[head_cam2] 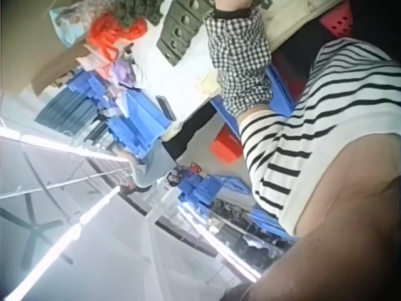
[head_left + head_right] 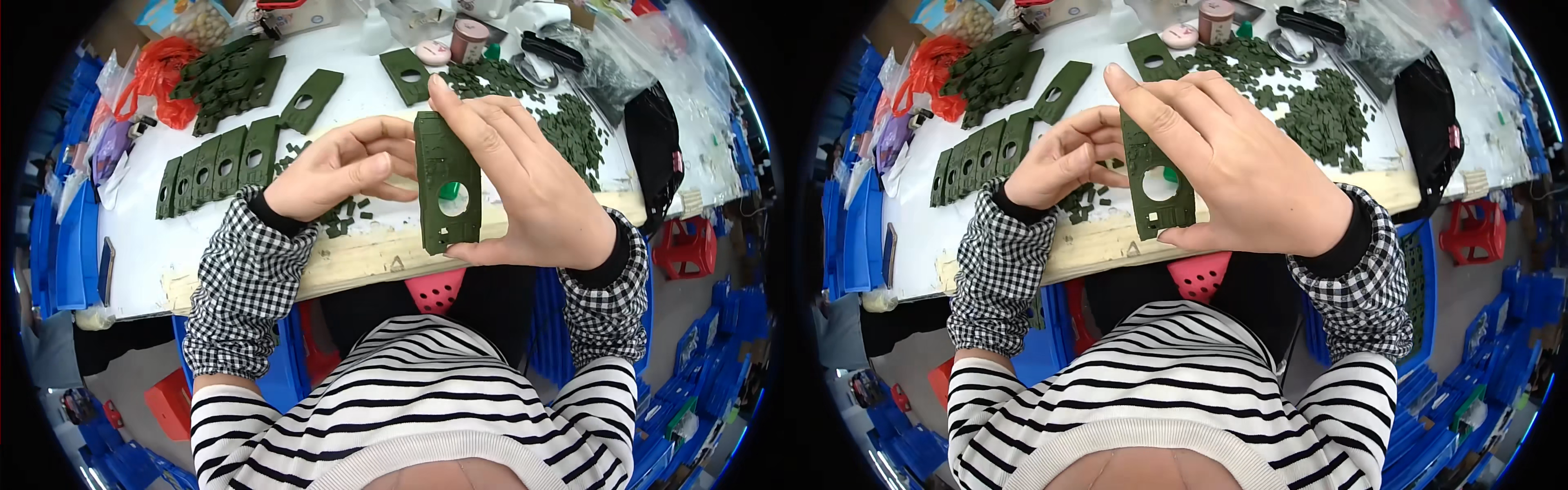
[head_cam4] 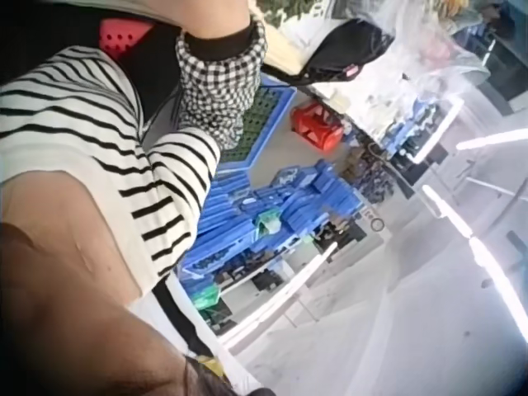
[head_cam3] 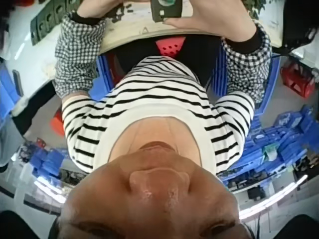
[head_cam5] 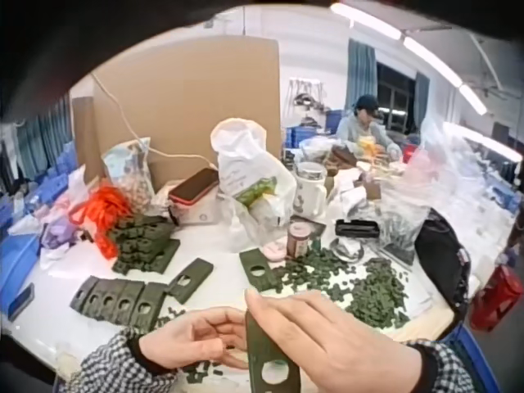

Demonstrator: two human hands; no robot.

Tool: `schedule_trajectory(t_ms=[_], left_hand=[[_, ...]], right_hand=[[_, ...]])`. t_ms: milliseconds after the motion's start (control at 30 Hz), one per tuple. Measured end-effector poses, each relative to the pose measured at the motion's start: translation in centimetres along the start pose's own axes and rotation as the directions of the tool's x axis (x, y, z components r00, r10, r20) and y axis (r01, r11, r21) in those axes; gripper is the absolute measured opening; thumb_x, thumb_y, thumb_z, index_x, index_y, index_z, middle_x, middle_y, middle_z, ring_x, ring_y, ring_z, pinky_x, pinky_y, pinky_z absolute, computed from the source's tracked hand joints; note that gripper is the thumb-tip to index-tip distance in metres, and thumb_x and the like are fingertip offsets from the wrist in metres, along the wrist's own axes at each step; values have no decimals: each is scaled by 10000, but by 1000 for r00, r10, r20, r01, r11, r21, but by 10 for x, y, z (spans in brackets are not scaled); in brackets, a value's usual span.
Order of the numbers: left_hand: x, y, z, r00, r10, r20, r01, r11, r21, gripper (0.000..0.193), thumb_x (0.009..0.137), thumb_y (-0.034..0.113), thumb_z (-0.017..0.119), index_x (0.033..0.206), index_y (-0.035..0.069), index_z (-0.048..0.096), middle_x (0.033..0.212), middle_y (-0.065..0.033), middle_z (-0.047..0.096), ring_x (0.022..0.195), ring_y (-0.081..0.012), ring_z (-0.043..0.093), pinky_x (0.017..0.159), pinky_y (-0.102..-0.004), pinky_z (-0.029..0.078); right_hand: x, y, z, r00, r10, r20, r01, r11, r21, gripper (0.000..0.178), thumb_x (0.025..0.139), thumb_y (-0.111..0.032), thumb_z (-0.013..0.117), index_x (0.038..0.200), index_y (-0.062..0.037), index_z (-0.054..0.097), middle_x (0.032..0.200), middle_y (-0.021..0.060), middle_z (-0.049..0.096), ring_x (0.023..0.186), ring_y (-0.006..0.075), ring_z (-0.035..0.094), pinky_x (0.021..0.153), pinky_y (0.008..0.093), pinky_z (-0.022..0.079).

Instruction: Assembling plastic toy tank parts by gluing them together at a workshop table.

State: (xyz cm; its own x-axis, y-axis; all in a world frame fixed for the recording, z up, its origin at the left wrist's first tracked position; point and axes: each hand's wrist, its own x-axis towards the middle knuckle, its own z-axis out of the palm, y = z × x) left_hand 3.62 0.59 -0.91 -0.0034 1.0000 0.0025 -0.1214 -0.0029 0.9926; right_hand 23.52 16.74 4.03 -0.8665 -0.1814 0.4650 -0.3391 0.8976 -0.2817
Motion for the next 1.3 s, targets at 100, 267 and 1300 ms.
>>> schedule_trajectory(t_ms=[100, 267, 1300], left_hand=[[-3, 4, 0, 1000, -8, 5, 8, 994, -107, 577, 1008, 326, 574, 1437, -16, 397, 1314, -153, 595, 1192, -240, 613, 998, -395, 530], [-5, 6, -4, 990, -8, -139, -2, 998, -66, 528, 1004, 282, 597, 1414, -12, 442, 1252, -140, 640, 1119, -200, 642, 946, -331, 539], [-4, 1, -37, 809, 143, -571, -331, 913, -240, 347, 1047, 244, 475, 1288, 0, 527, 1229, -106, 636, 1055, -183, 679, 895, -319, 599]], right_hand=[[25, 14, 5, 999, -34, 9, 34, 999, -9, 1197, 497, -145, 884, 1522, 19, 289, 1338, 182, 507, 1183, 372, 491, 1014, 429, 448], [51, 31, 17, 995, -90, 43, 91, 996, -27, 1195, 505, -178, 894, 1538, -59, 304, 1373, 153, 494, 1215, 364, 478, 1041, 459, 421], [10, 45, 6, 934, -13, 357, -49, 985, 164, 149, 781, -78, 753, 924, -53, 723, 856, 87, 660, 750, 268, 649, 647, 373, 523]])
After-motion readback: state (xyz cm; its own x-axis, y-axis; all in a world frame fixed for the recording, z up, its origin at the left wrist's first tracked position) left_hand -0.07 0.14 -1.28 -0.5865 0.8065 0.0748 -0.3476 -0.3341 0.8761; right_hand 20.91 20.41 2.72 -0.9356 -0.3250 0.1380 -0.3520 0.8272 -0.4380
